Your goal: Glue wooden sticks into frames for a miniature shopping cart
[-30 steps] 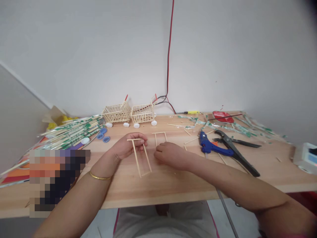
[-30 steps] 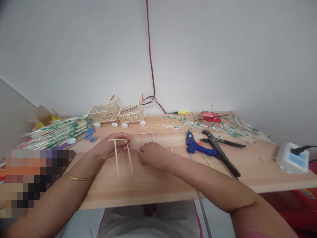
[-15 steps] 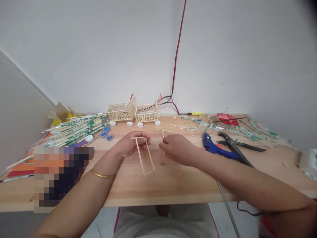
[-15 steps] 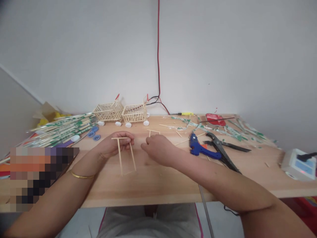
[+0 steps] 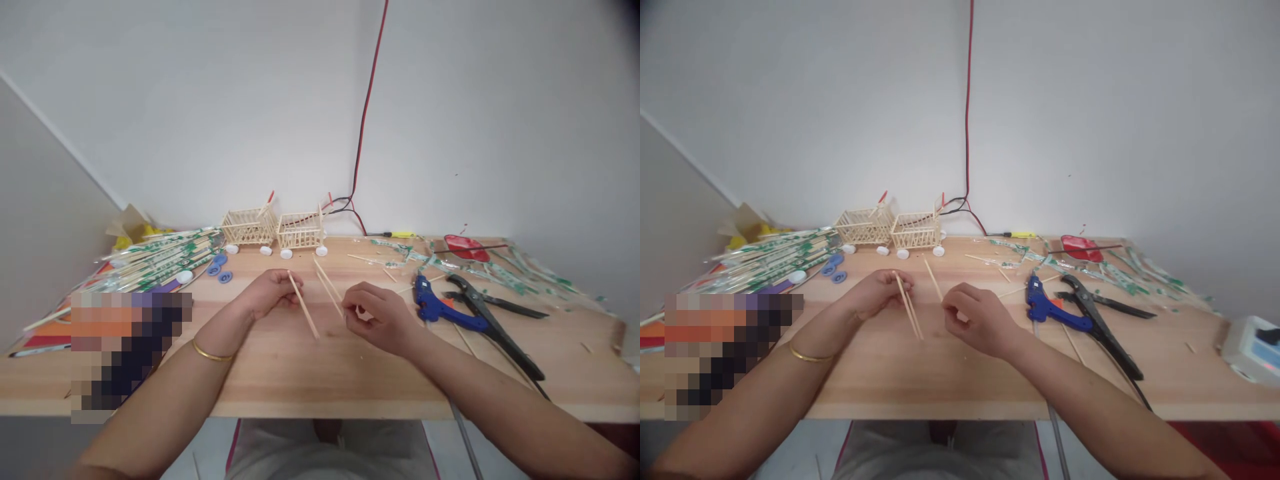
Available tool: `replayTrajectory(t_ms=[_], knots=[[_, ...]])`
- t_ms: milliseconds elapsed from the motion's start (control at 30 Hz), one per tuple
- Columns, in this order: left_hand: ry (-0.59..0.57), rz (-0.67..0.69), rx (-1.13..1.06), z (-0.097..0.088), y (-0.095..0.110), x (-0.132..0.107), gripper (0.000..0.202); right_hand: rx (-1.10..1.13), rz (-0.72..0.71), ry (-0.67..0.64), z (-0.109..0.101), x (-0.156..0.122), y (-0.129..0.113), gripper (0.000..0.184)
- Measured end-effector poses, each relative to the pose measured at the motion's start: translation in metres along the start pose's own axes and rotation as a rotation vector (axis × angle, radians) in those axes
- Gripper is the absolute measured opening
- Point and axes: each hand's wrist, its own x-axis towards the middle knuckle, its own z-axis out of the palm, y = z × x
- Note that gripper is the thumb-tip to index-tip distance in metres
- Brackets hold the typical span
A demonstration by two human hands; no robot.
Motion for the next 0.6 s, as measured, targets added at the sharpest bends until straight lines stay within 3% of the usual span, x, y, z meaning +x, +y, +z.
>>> replayTrajectory(t_ms=[267,433,600], knots=[[-0.006,0.024,0.065,-0.001,0.0,0.003,0.02,-0.019,0.065,-0.103,0.0,-0.005,0.016,0.011],[-0.024,0.027,0.104,-0.002,0.001,0.001,0.015,-0.03,0.124,-0.097,0.001,-0.004,0.017,0.012],[0.049,0.038,0.376,0.001,0.004,-0.003,0.013,-0.061,0.154,-0.104,0.001,-0.005,0.019,0.011]])
